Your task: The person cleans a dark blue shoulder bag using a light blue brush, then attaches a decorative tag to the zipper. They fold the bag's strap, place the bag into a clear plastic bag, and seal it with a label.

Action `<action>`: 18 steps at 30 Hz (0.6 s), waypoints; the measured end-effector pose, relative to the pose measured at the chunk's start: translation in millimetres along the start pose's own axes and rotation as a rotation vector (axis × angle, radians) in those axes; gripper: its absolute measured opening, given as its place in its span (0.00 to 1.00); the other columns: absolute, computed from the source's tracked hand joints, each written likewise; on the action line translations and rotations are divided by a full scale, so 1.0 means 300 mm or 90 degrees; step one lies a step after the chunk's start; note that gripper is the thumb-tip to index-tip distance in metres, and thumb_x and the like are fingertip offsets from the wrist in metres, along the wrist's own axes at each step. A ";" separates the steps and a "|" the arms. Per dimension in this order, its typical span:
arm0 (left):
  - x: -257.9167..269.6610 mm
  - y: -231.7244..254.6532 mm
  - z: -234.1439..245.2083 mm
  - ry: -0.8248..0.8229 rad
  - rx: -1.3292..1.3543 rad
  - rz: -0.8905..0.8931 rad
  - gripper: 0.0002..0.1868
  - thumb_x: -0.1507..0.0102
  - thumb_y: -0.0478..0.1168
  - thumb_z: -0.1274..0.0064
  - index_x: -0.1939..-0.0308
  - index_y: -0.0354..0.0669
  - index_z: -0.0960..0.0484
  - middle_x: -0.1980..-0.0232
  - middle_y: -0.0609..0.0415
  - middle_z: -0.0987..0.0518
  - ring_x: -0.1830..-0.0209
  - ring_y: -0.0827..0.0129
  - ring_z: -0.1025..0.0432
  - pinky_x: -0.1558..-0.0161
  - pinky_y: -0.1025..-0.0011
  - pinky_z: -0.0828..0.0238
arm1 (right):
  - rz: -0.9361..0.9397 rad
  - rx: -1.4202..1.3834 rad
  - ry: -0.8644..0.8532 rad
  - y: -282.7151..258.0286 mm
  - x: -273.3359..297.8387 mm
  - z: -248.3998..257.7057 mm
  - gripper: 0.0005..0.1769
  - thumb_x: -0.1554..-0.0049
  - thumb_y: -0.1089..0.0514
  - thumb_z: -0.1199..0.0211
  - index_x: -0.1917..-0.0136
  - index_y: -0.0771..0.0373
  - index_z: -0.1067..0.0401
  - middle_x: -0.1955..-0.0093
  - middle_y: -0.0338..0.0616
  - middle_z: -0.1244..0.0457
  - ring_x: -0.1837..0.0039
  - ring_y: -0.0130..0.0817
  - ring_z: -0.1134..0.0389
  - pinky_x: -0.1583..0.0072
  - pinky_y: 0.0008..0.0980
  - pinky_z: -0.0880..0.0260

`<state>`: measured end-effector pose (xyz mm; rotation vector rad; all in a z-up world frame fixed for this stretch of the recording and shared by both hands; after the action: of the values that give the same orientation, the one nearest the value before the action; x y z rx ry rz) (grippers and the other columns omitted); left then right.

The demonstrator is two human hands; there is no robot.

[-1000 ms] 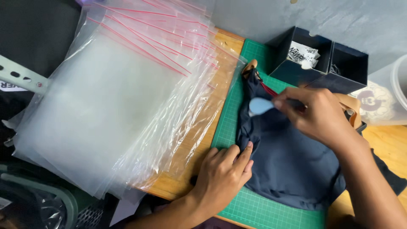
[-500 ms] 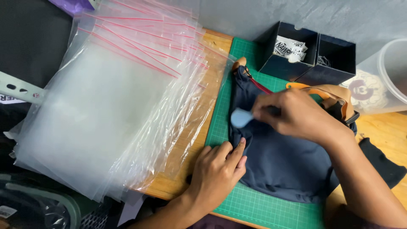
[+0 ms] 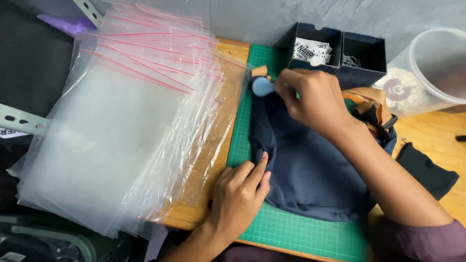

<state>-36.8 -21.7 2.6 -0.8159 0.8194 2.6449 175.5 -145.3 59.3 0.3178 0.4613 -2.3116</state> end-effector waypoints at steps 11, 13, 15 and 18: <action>-0.028 -0.105 0.038 -0.056 0.390 0.410 0.53 0.30 0.44 0.38 0.07 0.42 0.54 0.70 0.61 0.30 0.72 0.75 0.30 0.60 0.75 0.26 | -0.421 -0.182 -0.145 0.245 0.532 0.247 0.09 0.30 0.51 0.31 0.46 0.56 0.16 0.55 0.33 0.25 0.53 0.25 0.32 0.46 0.31 0.34; -0.038 -0.118 0.034 -0.077 0.475 0.492 0.60 0.32 0.44 0.35 0.05 0.44 0.59 0.70 0.61 0.32 0.69 0.75 0.32 0.56 0.77 0.28 | -0.459 -0.201 -0.102 0.320 0.603 0.269 0.10 0.30 0.51 0.30 0.43 0.58 0.15 0.53 0.33 0.26 0.50 0.24 0.33 0.44 0.29 0.35; -0.064 -0.123 0.047 -0.022 0.586 0.505 0.22 0.27 0.44 0.45 0.32 0.37 0.13 0.39 0.52 0.07 0.41 0.74 0.18 0.40 0.75 0.20 | -0.525 -0.307 -0.029 0.383 0.659 0.287 0.10 0.25 0.55 0.32 0.44 0.64 0.18 0.58 0.39 0.34 0.57 0.24 0.41 0.55 0.27 0.44; -0.081 -0.176 0.111 0.233 0.618 0.642 0.17 0.30 0.42 0.45 0.42 0.39 0.09 0.44 0.49 0.08 0.46 0.67 0.16 0.42 0.68 0.17 | -0.533 -0.371 -0.013 0.461 0.708 0.263 0.14 0.22 0.54 0.36 0.47 0.65 0.22 0.63 0.41 0.39 0.59 0.26 0.44 0.53 0.29 0.47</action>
<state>-11.2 38.6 16.1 -0.6609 2.8745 2.1327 120.5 -402.6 22.5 -0.2415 1.4282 -2.7872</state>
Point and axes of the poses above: each hand's wrist, its own x-axis away from the middle knuckle, its own z-axis out of the back of the hand, y = z × x, the point moved 6 cm from there along -x, towards the middle knuckle
